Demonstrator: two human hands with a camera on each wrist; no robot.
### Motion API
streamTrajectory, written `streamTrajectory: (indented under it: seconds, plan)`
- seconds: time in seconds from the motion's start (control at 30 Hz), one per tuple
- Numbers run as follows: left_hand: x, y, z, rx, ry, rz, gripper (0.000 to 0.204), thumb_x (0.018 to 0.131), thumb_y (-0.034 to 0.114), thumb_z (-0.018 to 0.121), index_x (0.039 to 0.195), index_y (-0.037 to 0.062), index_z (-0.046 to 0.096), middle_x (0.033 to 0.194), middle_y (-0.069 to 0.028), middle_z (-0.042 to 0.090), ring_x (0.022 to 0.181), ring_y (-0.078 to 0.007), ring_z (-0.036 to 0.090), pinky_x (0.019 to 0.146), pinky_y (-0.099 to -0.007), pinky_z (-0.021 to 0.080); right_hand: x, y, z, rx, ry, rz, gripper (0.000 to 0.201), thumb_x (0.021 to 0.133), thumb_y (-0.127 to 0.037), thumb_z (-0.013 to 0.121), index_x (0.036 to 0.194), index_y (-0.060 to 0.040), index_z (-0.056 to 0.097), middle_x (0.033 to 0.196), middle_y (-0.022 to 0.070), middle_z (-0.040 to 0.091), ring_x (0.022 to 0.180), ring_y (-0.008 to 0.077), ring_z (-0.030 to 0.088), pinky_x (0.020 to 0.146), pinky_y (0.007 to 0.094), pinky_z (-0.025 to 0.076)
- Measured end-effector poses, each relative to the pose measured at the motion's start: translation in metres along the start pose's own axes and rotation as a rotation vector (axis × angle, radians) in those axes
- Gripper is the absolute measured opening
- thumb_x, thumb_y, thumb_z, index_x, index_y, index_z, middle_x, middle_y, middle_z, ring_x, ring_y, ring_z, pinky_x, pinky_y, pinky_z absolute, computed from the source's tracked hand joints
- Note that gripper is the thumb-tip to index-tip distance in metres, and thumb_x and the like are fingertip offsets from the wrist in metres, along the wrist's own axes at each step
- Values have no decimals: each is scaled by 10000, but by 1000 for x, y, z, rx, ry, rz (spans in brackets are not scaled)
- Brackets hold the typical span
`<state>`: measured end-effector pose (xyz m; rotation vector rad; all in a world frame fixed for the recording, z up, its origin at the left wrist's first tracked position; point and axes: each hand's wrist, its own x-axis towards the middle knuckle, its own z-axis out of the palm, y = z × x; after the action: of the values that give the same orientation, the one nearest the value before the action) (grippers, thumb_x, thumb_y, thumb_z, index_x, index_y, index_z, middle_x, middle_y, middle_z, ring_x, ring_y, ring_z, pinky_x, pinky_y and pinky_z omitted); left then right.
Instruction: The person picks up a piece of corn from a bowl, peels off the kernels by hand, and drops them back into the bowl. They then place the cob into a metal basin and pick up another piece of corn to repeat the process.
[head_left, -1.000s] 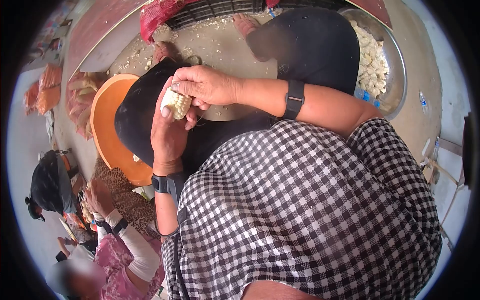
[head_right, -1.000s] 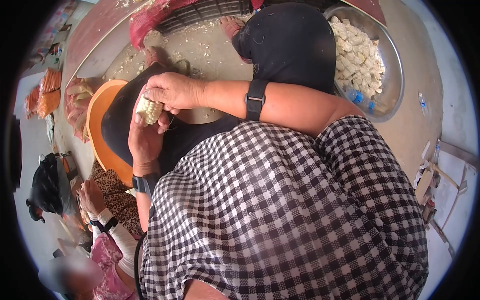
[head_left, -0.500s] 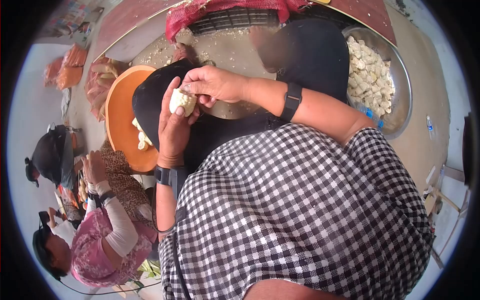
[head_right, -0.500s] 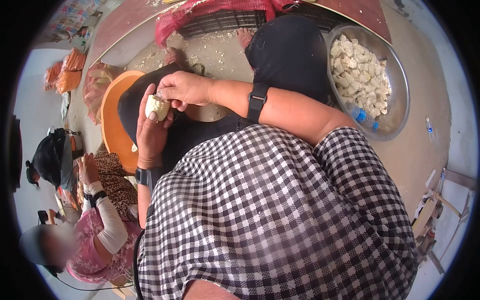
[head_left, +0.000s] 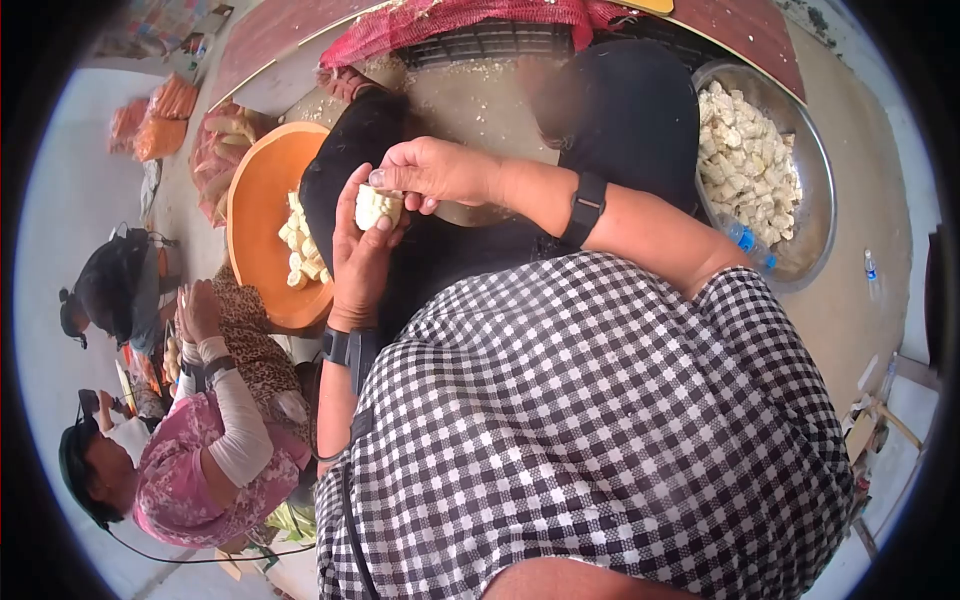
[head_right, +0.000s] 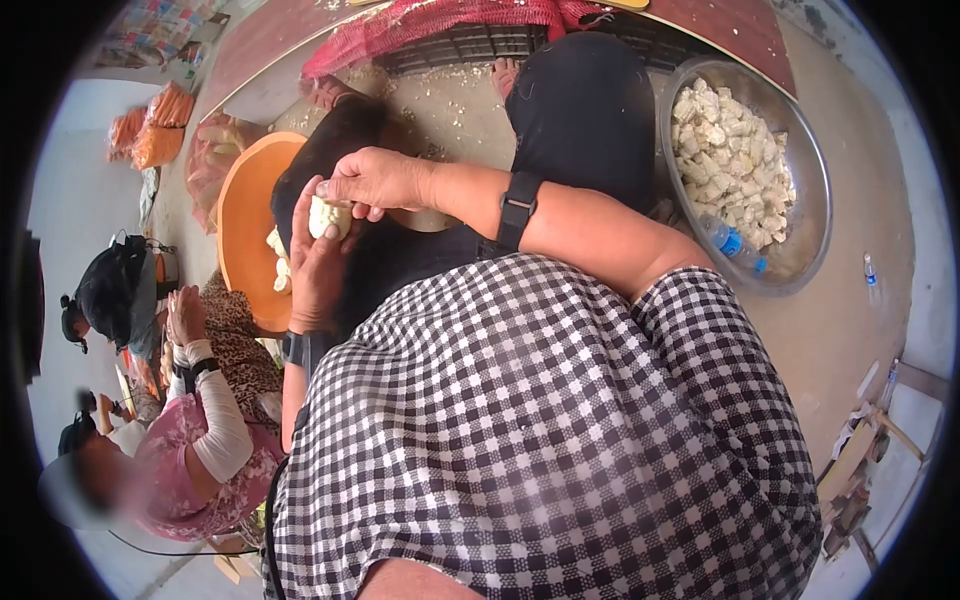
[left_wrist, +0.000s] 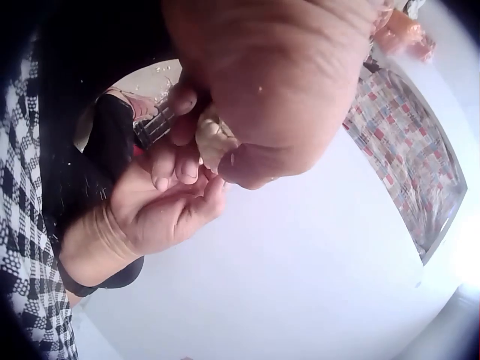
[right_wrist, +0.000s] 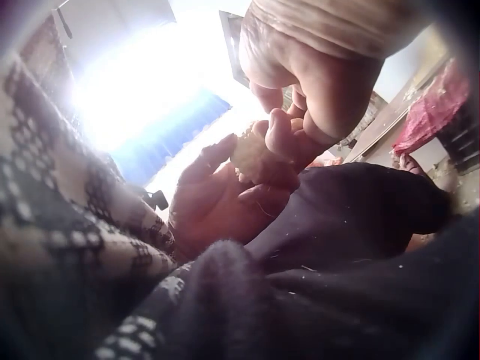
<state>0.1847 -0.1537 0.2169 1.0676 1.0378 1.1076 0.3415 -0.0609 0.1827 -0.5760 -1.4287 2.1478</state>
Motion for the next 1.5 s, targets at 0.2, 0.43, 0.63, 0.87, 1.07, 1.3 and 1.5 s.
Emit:
streamTrajectory:
  seconds: [0.2, 0.43, 0.63, 0.87, 1.07, 1.3, 1.5]
  plan:
    - [2, -15, 6, 126, 38, -28, 693, 790, 185, 669, 1377, 23, 338, 1309, -111, 448, 1183, -192, 455, 980, -285, 378, -7, 13, -3, -173, 82, 85, 327, 899, -381, 565, 957, -60, 583, 768, -4, 550, 637, 66, 479, 542, 220, 434]
    - [-5, -44, -5, -27, 54, -136, 728, 795, 167, 664, 1402, 37, 285, 1081, -31, 520, 892, -93, 504, 750, -200, 424, -7, 42, -11, -24, 76, 167, 265, 917, -281, 552, 946, -20, 588, 782, 21, 559, 644, 71, 492, 535, 196, 435]
    - [-3, -57, -6, -22, 60, -128, 707, 793, 136, 666, 1390, 37, 301, 1097, -43, 528, 916, -103, 515, 765, -205, 422, -10, 46, -11, 36, 97, 200, 254, 917, -263, 550, 954, -13, 581, 791, 30, 573, 653, 76, 510, 544, 206, 447]
    - [1, -61, -3, 129, 68, -75, 577, 742, 71, 731, 1245, 49, 449, 1113, -35, 535, 997, -119, 529, 873, -253, 438, -12, 49, -15, -62, 69, 239, 233, 897, -231, 540, 963, -8, 564, 733, 24, 566, 574, 74, 503, 515, 222, 423]
    - [2, -66, -9, 323, 22, -27, 512, 766, 47, 701, 1210, 55, 444, 1037, -17, 544, 949, -105, 534, 825, -234, 440, -12, 51, -10, -166, 99, 270, 270, 865, -222, 507, 981, 12, 576, 826, 65, 600, 663, 120, 549, 560, 261, 463]
    - [1, -60, -8, 685, -8, 125, 497, 785, 69, 694, 1205, 64, 428, 1009, -17, 510, 915, -101, 529, 805, -225, 446, -12, 54, -1, -96, 141, 255, 227, 868, -144, 460, 1013, -2, 564, 844, 79, 592, 690, 140, 549, 592, 272, 458]
    - [-1, -58, -10, 328, 27, -37, 506, 790, 53, 681, 1208, 88, 398, 1006, -10, 514, 893, -88, 526, 754, -208, 448, -10, 43, 4, -201, 109, 247, 252, 822, -61, 422, 1035, -13, 549, 876, 59, 561, 737, 128, 530, 618, 270, 447]
